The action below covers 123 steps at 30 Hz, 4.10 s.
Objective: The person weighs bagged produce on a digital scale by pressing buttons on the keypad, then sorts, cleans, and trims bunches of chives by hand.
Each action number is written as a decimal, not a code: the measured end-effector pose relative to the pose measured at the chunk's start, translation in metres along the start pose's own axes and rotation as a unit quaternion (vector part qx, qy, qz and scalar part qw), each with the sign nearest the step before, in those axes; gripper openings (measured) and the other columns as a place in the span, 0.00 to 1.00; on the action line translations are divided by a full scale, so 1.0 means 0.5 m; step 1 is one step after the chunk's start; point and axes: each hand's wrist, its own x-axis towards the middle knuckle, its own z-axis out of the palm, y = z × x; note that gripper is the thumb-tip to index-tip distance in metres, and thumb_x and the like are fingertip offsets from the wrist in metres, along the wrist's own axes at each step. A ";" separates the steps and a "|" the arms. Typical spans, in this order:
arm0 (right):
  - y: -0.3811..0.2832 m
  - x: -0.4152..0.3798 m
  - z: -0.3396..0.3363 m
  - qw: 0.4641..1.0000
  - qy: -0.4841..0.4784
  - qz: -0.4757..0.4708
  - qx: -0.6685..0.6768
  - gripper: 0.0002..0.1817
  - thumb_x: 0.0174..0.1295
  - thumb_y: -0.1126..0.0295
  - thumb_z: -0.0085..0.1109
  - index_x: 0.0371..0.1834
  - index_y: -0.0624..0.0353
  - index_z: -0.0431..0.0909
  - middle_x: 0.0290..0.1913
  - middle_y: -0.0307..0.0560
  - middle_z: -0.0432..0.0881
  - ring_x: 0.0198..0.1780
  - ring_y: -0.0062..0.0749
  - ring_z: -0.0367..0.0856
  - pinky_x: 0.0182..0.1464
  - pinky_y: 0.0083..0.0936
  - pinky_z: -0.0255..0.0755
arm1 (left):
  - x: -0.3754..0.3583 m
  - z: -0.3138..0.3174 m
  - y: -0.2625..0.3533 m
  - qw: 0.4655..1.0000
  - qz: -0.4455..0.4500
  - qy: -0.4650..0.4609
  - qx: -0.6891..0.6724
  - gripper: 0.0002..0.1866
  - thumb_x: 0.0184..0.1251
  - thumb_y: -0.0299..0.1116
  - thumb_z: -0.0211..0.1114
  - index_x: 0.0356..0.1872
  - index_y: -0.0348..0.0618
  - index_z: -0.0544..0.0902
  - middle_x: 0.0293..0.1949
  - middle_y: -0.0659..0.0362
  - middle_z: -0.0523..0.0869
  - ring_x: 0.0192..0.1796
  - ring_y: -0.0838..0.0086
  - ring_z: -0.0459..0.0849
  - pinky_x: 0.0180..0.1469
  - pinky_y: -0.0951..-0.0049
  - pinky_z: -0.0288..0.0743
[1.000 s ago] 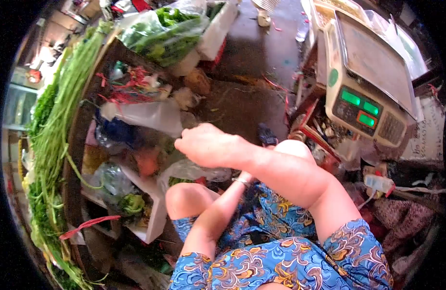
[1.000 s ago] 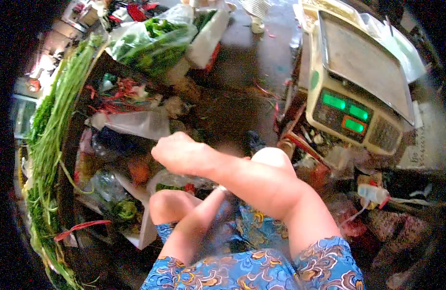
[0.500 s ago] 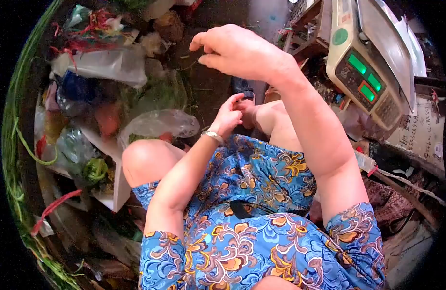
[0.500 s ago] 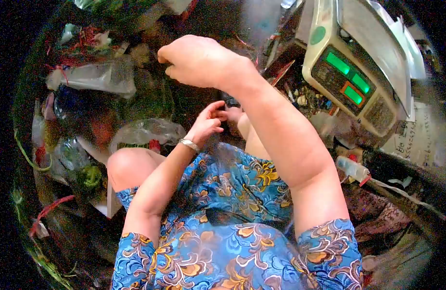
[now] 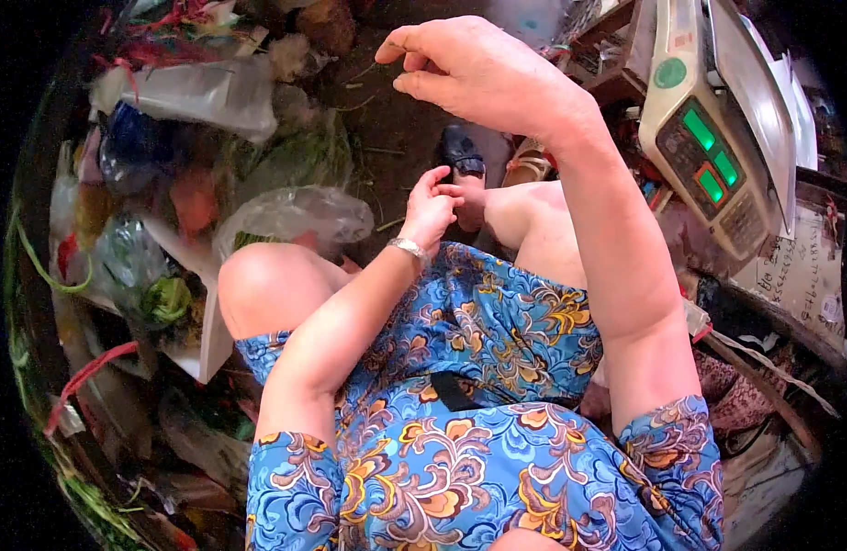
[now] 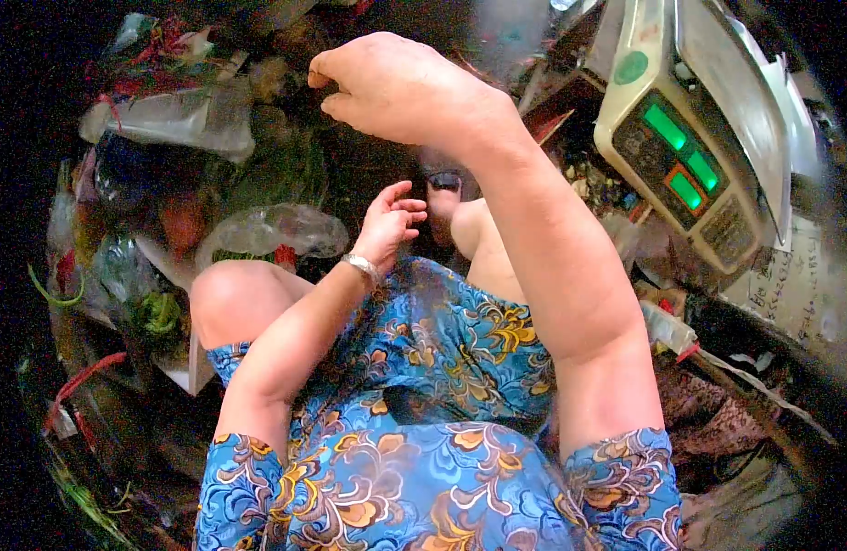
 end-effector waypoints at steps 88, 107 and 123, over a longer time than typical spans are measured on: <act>-0.061 -0.006 -0.002 0.993 -0.118 0.024 -0.010 0.15 0.57 0.68 0.54 0.47 0.60 0.77 0.40 0.57 0.81 0.44 0.53 0.81 0.47 0.43 0.74 | -0.078 0.081 -0.100 0.990 -0.008 -0.137 0.015 0.24 0.59 0.17 0.54 0.58 0.44 0.68 0.38 0.57 0.83 0.39 0.76 0.80 0.44 0.76 0.75; -0.080 -0.001 0.001 0.995 -0.099 0.000 0.016 0.11 0.55 0.71 0.53 0.40 0.63 0.78 0.37 0.58 0.80 0.44 0.51 0.80 0.47 0.42 0.74 | -0.040 0.080 -0.149 0.994 0.045 -0.103 -0.010 0.20 0.58 0.19 0.54 0.53 0.42 0.70 0.36 0.62 0.80 0.35 0.80 0.76 0.38 0.80 0.70; -0.087 0.003 0.004 0.996 -0.088 -0.009 0.007 0.09 0.54 0.72 0.52 0.34 0.64 0.79 0.36 0.59 0.81 0.42 0.51 0.81 0.46 0.41 0.76 | -0.086 0.093 -0.082 0.997 0.006 -0.080 0.001 0.21 0.55 0.18 0.53 0.52 0.41 0.69 0.32 0.61 0.80 0.32 0.78 0.76 0.36 0.78 0.71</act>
